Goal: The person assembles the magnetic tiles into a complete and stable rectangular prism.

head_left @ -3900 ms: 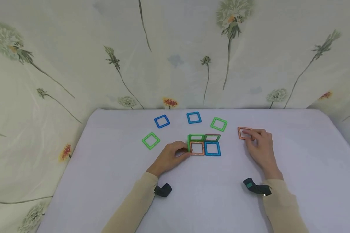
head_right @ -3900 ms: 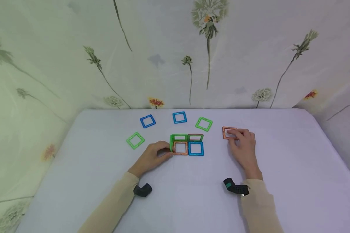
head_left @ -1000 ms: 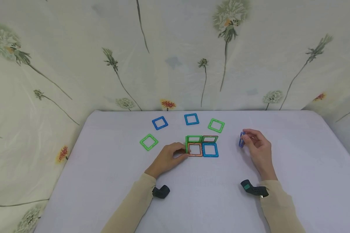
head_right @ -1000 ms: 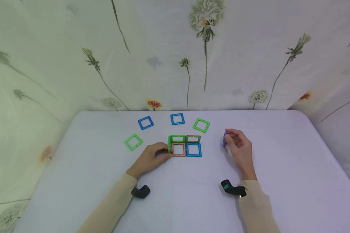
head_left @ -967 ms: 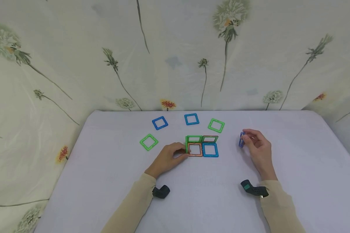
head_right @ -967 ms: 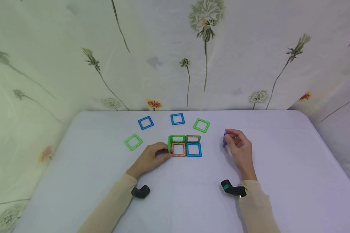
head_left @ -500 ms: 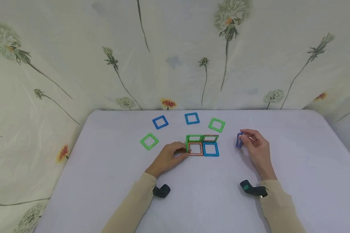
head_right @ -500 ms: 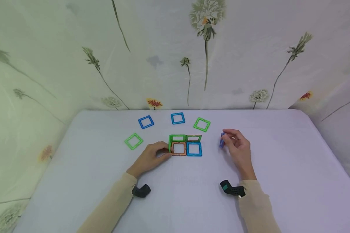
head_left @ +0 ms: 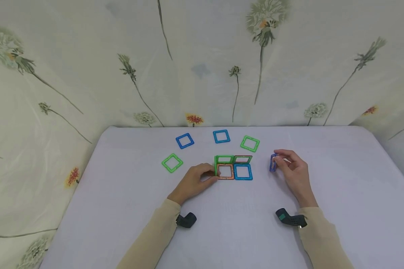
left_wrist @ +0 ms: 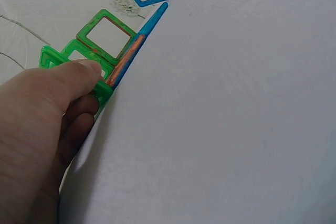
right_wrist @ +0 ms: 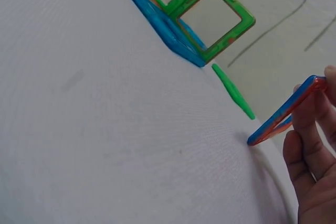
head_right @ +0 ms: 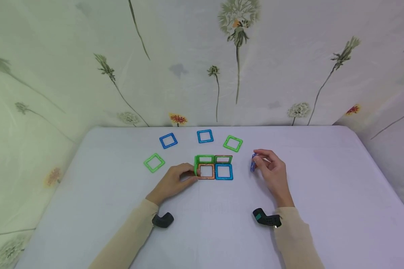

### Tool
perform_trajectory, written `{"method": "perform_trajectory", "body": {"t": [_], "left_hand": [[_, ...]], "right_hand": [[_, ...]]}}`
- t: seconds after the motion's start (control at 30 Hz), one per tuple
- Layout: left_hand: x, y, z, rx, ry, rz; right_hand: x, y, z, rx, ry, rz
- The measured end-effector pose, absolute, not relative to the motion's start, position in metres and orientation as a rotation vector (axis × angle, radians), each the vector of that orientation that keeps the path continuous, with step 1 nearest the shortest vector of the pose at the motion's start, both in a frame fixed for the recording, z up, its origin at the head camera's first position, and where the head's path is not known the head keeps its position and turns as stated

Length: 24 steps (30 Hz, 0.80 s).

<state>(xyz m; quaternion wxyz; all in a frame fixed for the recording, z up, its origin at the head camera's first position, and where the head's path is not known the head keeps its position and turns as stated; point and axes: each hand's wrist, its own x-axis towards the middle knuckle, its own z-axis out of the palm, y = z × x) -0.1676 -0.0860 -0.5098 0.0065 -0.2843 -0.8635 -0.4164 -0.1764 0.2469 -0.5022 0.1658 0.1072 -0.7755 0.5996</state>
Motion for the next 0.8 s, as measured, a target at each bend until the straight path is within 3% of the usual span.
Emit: {"method": "perform_trajectory", "body": {"t": [0.8], "left_hand": [[-0.1679, -0.0858, -0.5128, -0.885, -2.701, -1.273]], "right_hand": [[-0.175, 0.2448, -0.505, 0.266, -2.286, 1.74]]}}
